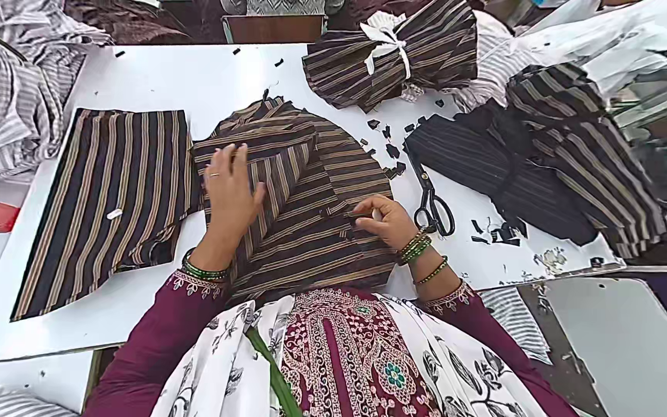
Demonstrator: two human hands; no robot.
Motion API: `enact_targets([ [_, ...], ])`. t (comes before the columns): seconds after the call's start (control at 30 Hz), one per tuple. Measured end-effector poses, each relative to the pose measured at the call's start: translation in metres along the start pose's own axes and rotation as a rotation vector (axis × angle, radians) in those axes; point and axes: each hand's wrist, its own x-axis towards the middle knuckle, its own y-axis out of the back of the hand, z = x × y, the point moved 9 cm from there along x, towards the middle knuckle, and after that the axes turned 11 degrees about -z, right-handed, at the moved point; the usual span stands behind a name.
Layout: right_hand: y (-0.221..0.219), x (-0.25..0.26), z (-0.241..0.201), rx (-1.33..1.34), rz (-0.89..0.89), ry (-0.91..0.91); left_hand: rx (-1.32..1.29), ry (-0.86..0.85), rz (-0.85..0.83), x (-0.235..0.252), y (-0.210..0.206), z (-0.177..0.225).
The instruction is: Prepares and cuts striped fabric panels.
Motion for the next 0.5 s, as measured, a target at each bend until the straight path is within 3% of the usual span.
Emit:
enact_targets([
  [0.07,-0.016,0.013,-0.012,-0.303,-0.079,0.032,0.065,-0.219,-0.026,-0.006,-0.027,0.036],
  [0.13,-0.021,0.025,-0.013,-0.593,-0.169,-0.132,0.052,-0.381,-0.129,-0.02,-0.066,0.067],
  [0.23,0.035,0.022,-0.005,-0.684,0.095,-0.375,-0.009,-0.3,-0.386,-0.026,-0.1,0.065],
  [0.3,0.063,0.01,-0.014,-0.665,0.313,-0.287,-0.044,-0.263,-0.385,-0.024,-0.099,0.058],
  [0.33,0.06,0.009,-0.02,-0.656,0.309,-0.19,-0.047,-0.261,-0.385,-0.024,-0.099,0.057],
  [0.43,0.001,0.025,-0.031,-0.632,0.003,-0.015,-0.031,-0.276,-0.4,-0.023,-0.099,0.057],
  [0.5,-0.038,0.04,-0.033,-0.667,-0.245,-0.099,-0.033,-0.291,-0.386,-0.024,-0.099,0.057],
])
